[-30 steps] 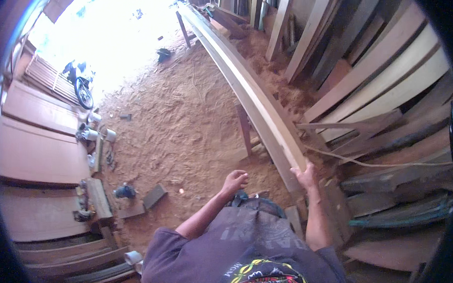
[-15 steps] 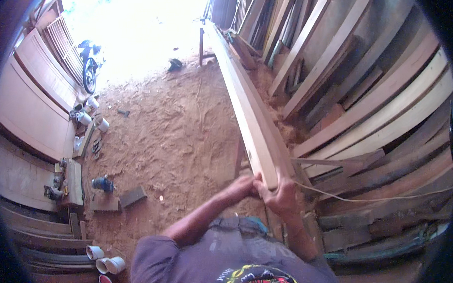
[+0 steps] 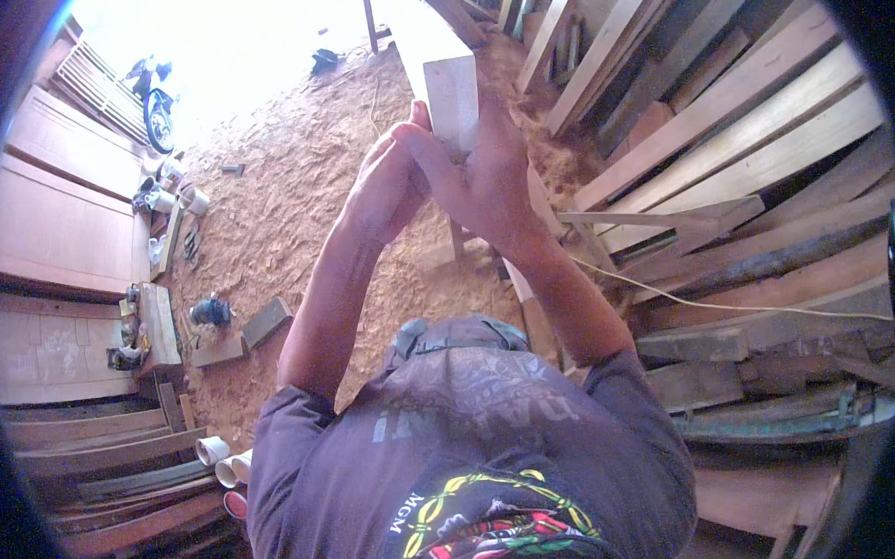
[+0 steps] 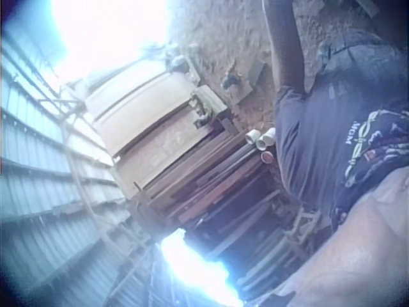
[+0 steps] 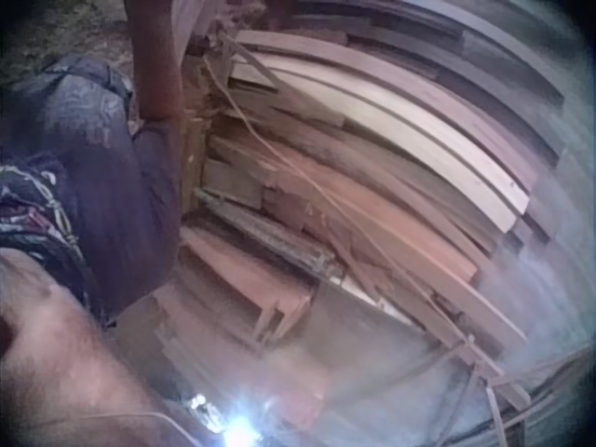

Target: The person repeatedly picks up, inspects, and places long wooden planks on a workbench in a cluttered workshop. They also use a tape measure to measure one of the planks.

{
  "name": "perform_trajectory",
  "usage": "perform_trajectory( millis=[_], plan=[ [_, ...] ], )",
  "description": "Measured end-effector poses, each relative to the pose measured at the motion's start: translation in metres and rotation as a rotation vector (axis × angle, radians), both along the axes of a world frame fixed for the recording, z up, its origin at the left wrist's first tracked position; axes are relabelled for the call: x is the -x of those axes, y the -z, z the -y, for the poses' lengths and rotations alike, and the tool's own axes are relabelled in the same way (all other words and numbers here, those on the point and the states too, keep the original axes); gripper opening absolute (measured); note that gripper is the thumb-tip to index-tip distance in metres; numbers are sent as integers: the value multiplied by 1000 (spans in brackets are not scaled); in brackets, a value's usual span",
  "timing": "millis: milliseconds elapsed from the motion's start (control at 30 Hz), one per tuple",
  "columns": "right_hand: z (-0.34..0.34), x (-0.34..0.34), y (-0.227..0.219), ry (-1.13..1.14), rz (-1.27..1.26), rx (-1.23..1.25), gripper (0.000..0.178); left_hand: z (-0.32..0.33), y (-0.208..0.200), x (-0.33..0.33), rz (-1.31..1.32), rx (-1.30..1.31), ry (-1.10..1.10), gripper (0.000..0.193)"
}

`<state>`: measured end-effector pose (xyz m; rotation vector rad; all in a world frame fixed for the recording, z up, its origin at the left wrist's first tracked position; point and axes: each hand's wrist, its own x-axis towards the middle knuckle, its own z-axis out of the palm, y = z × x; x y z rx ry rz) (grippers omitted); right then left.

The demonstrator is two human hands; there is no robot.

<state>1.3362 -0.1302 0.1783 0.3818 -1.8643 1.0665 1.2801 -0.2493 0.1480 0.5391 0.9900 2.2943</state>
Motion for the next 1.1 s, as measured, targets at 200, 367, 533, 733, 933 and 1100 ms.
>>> perform_trajectory(
  millis=[200, 367, 533, 733, 933, 1100],
  plan=[
    [-8, 4, -11, -36, 26, 47, 50, -10, -5, 5, -43, 136, -51, 48],
    [-14, 5, -13, -1, 39, 37, 52, -13, -10, 6, -108, 205, -10, 52],
    [-21, 7, -15, -6, 54, 56, 52, -26, -12, 6, -184, 138, -96, 53],
    [-25, 8, -15, -30, 88, 67, 53, -28, -20, 0, -96, 147, -97, 51],
    [-27, 7, -15, -20, 118, 77, 55, -31, -24, -2, -102, 155, -100, 49],
    [-27, 7, -14, 2, 40, 65, 57, -31, -21, -1, -126, 131, -84, 50]
  ],
)
